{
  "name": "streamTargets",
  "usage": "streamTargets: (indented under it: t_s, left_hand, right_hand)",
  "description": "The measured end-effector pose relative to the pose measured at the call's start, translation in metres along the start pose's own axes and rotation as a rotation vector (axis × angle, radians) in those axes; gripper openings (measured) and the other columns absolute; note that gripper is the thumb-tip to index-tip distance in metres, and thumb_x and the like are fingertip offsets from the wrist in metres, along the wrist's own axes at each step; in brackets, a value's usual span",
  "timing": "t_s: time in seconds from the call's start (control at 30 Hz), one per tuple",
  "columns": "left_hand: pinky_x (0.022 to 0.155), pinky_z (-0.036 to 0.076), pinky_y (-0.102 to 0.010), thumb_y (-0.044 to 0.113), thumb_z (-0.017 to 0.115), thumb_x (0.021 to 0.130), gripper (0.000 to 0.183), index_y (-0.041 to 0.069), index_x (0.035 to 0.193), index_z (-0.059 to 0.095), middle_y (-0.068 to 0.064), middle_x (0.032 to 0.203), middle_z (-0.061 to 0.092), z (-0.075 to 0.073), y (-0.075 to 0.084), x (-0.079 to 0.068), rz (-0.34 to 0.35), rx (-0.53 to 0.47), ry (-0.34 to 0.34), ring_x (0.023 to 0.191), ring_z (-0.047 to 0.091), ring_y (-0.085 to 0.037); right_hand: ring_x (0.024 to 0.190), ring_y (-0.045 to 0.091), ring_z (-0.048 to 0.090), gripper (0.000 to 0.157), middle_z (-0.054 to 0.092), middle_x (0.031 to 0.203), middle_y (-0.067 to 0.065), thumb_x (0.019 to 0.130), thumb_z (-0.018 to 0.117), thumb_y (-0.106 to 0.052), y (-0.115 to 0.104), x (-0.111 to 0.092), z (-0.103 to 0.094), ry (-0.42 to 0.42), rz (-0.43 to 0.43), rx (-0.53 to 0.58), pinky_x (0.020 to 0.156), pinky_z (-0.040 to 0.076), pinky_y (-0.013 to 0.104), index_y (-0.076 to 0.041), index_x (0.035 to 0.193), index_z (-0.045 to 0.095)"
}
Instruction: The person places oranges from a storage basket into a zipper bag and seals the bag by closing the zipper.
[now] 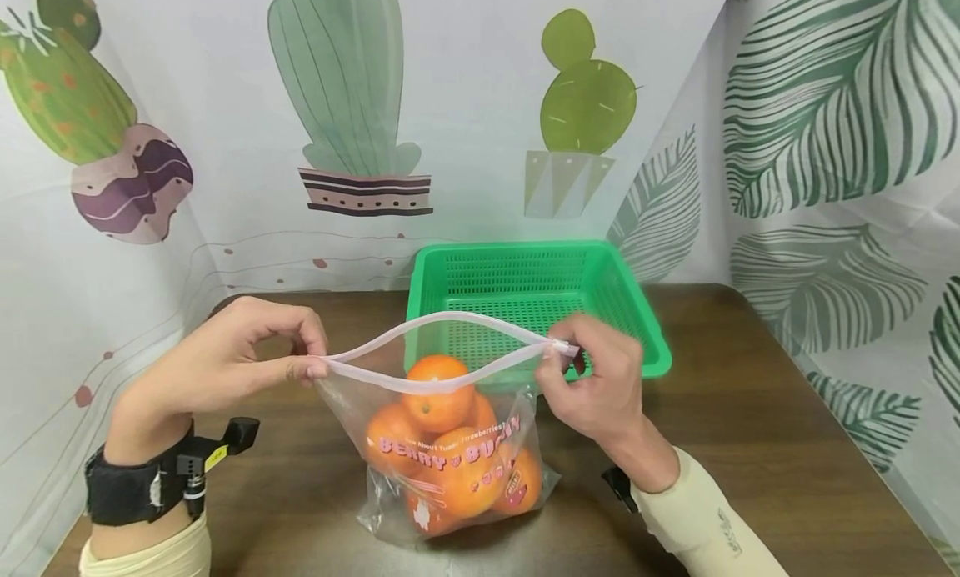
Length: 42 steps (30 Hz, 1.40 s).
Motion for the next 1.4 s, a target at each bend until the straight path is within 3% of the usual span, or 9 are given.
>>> streamTargets:
  t_s: [0.2, 0.33, 0.53, 0.7, 0.83, 0.93, 1.07, 1.2, 1.4]
  left_hand:
    - [0.067, 0.052, -0.024, 0.007, 0.084, 0.091, 0.029, 0.032, 0.093, 0.069, 0.015, 0.077, 0.069, -0.006, 0.006, 0.000, 0.036, 0.017, 0.098, 0.071, 0.065, -0.006]
    - [0.067, 0.052, -0.024, 0.007, 0.084, 0.091, 0.029, 0.032, 0.092, 0.069, 0.016, 0.077, 0.068, -0.006, 0.004, -0.001, 0.025, 0.007, 0.098, 0.070, 0.065, -0.006]
    - [0.067, 0.052, -0.025, 0.016, 0.082, 0.095, 0.023, 0.034, 0.091, 0.068, 0.017, 0.078, 0.068, -0.005, -0.001, -0.004, -0.022, 0.046, 0.049, 0.071, 0.065, -0.006]
    - [0.062, 0.048, -0.025, 0.021, 0.080, 0.097, 0.020, 0.034, 0.090, 0.067, 0.019, 0.076, 0.065, -0.006, -0.006, -0.008, -0.074, 0.131, 0.027, 0.069, 0.061, -0.004]
    - [0.063, 0.048, -0.025, 0.022, 0.079, 0.098, 0.019, 0.035, 0.091, 0.067, 0.020, 0.078, 0.065, -0.005, -0.009, -0.009, -0.099, 0.161, 0.010, 0.071, 0.061, -0.004]
    - [0.066, 0.049, -0.026, 0.024, 0.077, 0.099, 0.017, 0.035, 0.093, 0.067, 0.020, 0.080, 0.065, -0.004, -0.010, -0.008, -0.109, 0.173, -0.004, 0.074, 0.063, -0.003]
    - [0.071, 0.052, -0.026, 0.026, 0.077, 0.100, 0.012, 0.034, 0.100, 0.068, 0.021, 0.088, 0.068, -0.004, -0.009, -0.008, -0.129, 0.183, 0.009, 0.081, 0.066, -0.002]
    - [0.083, 0.055, -0.026, 0.026, 0.080, 0.098, 0.019, 0.030, 0.112, 0.066, 0.021, 0.104, 0.068, -0.004, 0.007, -0.006, -0.107, 0.190, 0.084, 0.094, 0.067, -0.002]
    - [0.096, 0.052, -0.025, 0.026, 0.083, 0.095, 0.029, 0.020, 0.117, 0.066, 0.014, 0.114, 0.066, 0.013, 0.065, 0.005, 0.056, 0.220, 0.228, 0.107, 0.064, -0.006]
  right_hand:
    - [0.056, 0.011, 0.042, 0.009, 0.052, 0.063, 0.005, 0.074, 0.059, -0.005, -0.001, 0.006, -0.006, -0.006, 0.001, 0.016, 0.051, 0.031, 0.021, 0.004, 0.071, 0.061]
    - [0.057, 0.011, 0.041, 0.007, 0.051, 0.064, 0.005, 0.075, 0.058, -0.002, -0.004, 0.010, -0.005, -0.057, -0.042, 0.079, 0.049, 0.030, 0.023, 0.004, 0.071, 0.060]
    - [0.059, 0.010, 0.042, 0.007, 0.051, 0.069, 0.001, 0.086, 0.061, -0.001, -0.002, 0.011, 0.003, -0.226, -0.089, 0.129, 0.052, 0.032, 0.019, 0.002, 0.080, 0.063]
    - [0.067, 0.004, 0.049, 0.017, 0.057, 0.078, -0.004, 0.105, 0.067, -0.018, 0.010, 0.004, 0.004, -0.405, -0.008, 0.083, 0.057, 0.041, 0.019, -0.004, 0.097, 0.070]
    - [0.070, 0.003, 0.052, 0.005, 0.059, 0.080, -0.007, 0.099, 0.074, -0.007, 0.017, 0.000, 0.004, -0.469, 0.061, 0.085, 0.059, 0.043, 0.018, -0.008, 0.103, 0.071]
    - [0.071, 0.003, 0.054, 0.018, 0.061, 0.081, -0.007, 0.092, 0.076, 0.004, 0.018, -0.001, 0.004, -0.477, 0.085, 0.090, 0.060, 0.045, 0.018, -0.008, 0.105, 0.071]
    - [0.070, 0.003, 0.056, 0.023, 0.062, 0.081, -0.007, 0.090, 0.076, 0.008, 0.019, -0.001, 0.003, -0.469, 0.101, 0.094, 0.061, 0.047, 0.018, -0.008, 0.105, 0.072]
    - [0.069, 0.003, 0.056, 0.021, 0.063, 0.080, -0.006, 0.090, 0.076, 0.008, 0.019, -0.001, 0.001, -0.448, 0.103, 0.082, 0.062, 0.048, 0.017, -0.006, 0.106, 0.072]
    - [0.069, 0.002, 0.056, 0.022, 0.063, 0.080, -0.006, 0.089, 0.076, 0.008, 0.020, -0.001, -0.001, -0.421, 0.105, 0.035, 0.063, 0.048, 0.016, -0.005, 0.107, 0.073]
Point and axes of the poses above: each hand's wrist, its own x-axis towards the middle knuckle, its own z-axis out of the palm, y = z × x, the point moved 6 cm from there along x, towards the middle knuckle
